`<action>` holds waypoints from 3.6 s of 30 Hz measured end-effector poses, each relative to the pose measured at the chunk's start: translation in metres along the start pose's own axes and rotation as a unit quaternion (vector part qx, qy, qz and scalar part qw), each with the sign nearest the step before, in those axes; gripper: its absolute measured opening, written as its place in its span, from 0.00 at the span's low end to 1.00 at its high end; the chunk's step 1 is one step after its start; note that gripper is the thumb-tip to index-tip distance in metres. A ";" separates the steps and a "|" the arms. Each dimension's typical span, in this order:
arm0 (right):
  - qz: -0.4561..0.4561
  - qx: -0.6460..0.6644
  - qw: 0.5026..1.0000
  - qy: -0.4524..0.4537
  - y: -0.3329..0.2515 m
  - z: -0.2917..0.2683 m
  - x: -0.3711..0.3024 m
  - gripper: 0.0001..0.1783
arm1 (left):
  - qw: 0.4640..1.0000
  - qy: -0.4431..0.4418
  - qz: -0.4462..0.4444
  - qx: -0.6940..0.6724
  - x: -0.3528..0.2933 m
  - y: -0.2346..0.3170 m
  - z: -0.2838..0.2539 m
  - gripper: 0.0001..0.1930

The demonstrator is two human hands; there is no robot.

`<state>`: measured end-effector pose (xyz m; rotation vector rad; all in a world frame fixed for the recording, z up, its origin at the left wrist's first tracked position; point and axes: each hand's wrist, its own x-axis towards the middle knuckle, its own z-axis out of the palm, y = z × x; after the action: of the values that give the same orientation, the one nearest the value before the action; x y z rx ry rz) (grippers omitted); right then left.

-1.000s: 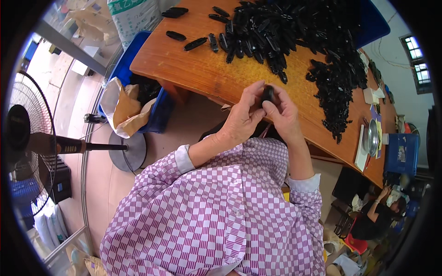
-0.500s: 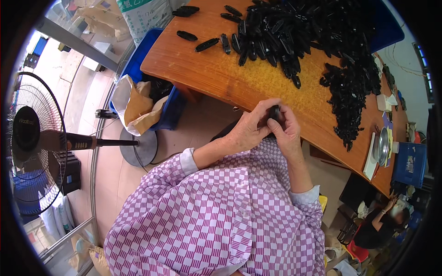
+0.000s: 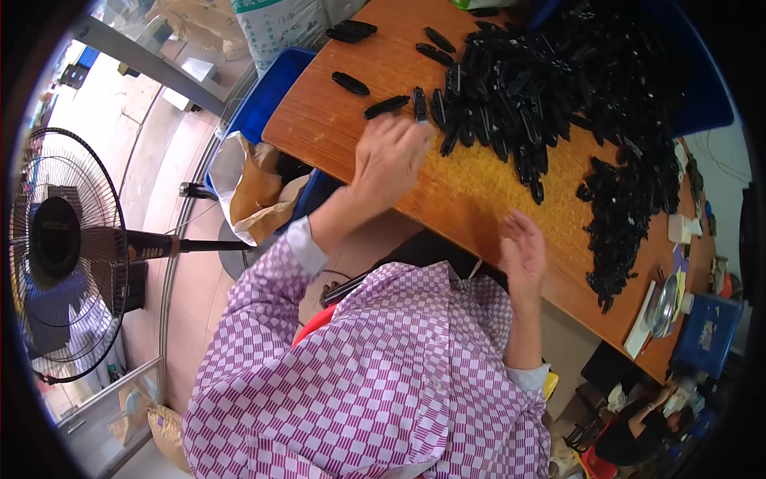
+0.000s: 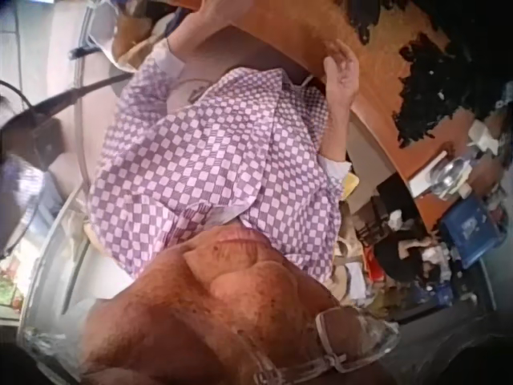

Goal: Assembling small black plastic components at a manufacturing workstation.

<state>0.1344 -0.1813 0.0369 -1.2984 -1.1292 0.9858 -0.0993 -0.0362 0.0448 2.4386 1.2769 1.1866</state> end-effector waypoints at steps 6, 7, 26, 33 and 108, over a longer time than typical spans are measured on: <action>0.046 -0.041 0.990 0.130 0.012 -0.055 0.022 0.07 | 0.984 -0.015 0.019 0.174 0.023 -0.072 0.030 0.11; 0.039 -0.051 0.987 0.146 0.011 -0.059 0.025 0.06 | 0.980 -0.012 0.023 0.196 0.021 -0.089 0.036 0.12; -0.315 -0.472 0.805 -0.173 -0.016 0.040 0.092 0.24 | 0.992 -0.099 -0.069 0.043 0.047 -0.050 0.064 0.21; -0.398 -0.524 0.742 -0.126 0.037 0.056 0.169 0.14 | 0.969 -0.178 0.026 0.168 0.065 -0.059 0.052 0.20; 0.075 -0.061 0.989 -0.109 -0.051 -0.062 0.052 0.05 | 0.430 -0.236 -0.383 -0.783 -0.008 0.082 0.091 0.08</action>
<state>0.2021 -0.1458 0.0944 -1.4154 -1.2890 1.2070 0.0139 -0.0740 0.0157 0.4583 0.3448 0.5826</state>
